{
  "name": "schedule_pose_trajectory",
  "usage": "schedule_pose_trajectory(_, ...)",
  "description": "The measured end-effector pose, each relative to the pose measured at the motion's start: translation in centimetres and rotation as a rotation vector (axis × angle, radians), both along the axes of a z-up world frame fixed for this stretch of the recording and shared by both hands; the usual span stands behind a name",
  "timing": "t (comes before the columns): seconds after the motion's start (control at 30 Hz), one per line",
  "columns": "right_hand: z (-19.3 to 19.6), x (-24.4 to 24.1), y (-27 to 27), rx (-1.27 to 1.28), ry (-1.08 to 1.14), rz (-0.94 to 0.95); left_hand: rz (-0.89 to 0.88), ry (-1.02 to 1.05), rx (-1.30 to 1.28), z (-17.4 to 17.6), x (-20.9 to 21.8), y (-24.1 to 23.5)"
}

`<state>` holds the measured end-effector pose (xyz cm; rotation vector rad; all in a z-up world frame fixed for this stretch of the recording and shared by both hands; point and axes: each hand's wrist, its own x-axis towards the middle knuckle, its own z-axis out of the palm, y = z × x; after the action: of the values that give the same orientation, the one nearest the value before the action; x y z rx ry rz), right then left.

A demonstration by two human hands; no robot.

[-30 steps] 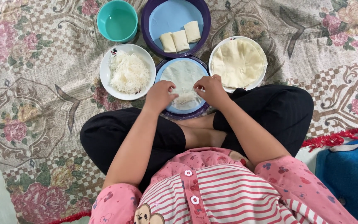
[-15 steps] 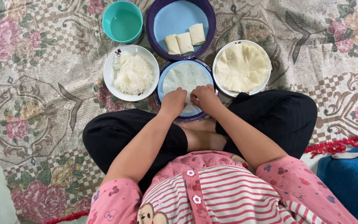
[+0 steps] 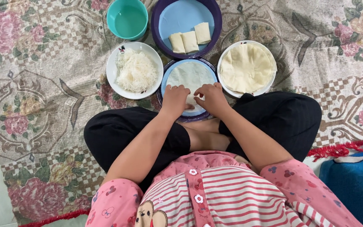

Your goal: The person sits on the floor and prepares food rolls by placing shredded white filling onto a thin wrapper, then folding and rolling it into a cylindrical shape. The finished rolls are placed on a plate.

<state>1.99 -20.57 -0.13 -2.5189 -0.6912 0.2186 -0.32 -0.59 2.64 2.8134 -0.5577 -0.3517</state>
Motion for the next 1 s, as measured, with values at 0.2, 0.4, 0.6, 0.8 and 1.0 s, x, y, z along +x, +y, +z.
schedule_pose_trajectory(0.2, -0.5, -0.7, 0.8, 0.131, -0.339, -0.027, 0.008, -0.189, -0.073, -3.0, -0.3, -0.6)
schedule_pose_trajectory(0.4, -1.0, -0.7, 1.0, 0.056, -0.417, -0.040, 0.013, -0.201, -0.050, -3.2, -0.8, -0.5)
schedule_pose_trajectory(0.6, -3.9, -0.2, 1.0, 0.027, -0.310, -0.018, 0.034, -0.140, -0.003, -2.8, -1.1, -1.2)
schedule_pose_trajectory(0.8, -6.6, -0.6, 1.0, -0.025, -0.286, 0.023, 0.024, -0.148, 0.029, -3.3, -1.7, -1.1)
schedule_pose_trajectory(1.0, -1.2, -0.2, 4.0, -0.072, -0.088, 0.050, 0.130, -0.060, 0.047, 0.8, -2.6, 0.7)
